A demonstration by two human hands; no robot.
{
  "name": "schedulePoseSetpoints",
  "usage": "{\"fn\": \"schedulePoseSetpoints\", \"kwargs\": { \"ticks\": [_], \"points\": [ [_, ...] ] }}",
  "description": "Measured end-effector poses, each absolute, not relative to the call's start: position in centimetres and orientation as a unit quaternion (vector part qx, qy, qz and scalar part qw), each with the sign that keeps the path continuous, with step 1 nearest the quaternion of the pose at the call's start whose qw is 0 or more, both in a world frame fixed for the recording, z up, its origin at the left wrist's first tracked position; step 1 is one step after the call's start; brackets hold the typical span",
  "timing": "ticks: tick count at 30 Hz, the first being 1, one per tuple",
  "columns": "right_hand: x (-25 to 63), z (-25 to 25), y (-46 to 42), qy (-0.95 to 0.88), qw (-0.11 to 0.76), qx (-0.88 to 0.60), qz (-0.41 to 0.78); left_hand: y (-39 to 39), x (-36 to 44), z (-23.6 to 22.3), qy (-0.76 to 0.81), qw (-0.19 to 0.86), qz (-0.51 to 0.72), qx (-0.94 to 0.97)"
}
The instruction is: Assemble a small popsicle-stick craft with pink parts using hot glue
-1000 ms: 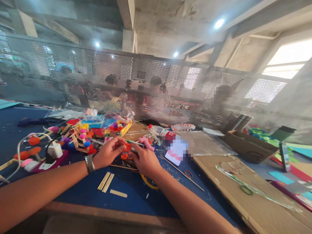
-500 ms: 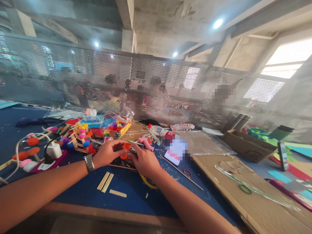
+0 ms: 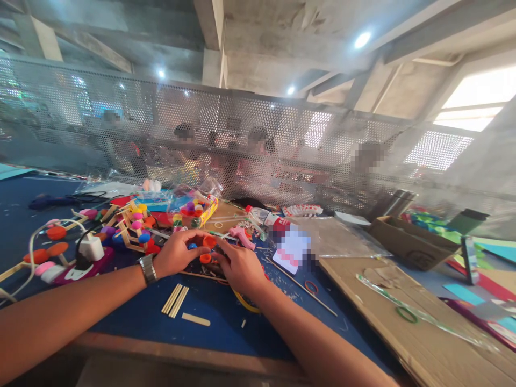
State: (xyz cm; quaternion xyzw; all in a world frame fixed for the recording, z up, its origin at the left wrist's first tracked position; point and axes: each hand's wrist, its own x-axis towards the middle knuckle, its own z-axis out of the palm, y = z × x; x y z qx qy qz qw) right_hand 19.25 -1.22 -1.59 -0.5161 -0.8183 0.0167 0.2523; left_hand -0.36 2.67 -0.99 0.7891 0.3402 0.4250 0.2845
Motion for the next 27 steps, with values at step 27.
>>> {"fn": "schedulePoseSetpoints", "kwargs": {
  "ticks": [27],
  "points": [
    [18.52,-0.86,-1.66,-0.814,0.211,-0.538,0.06,2.65,-0.34,-1.58,0.303,0.215,0.397,0.839]
  ]
}}
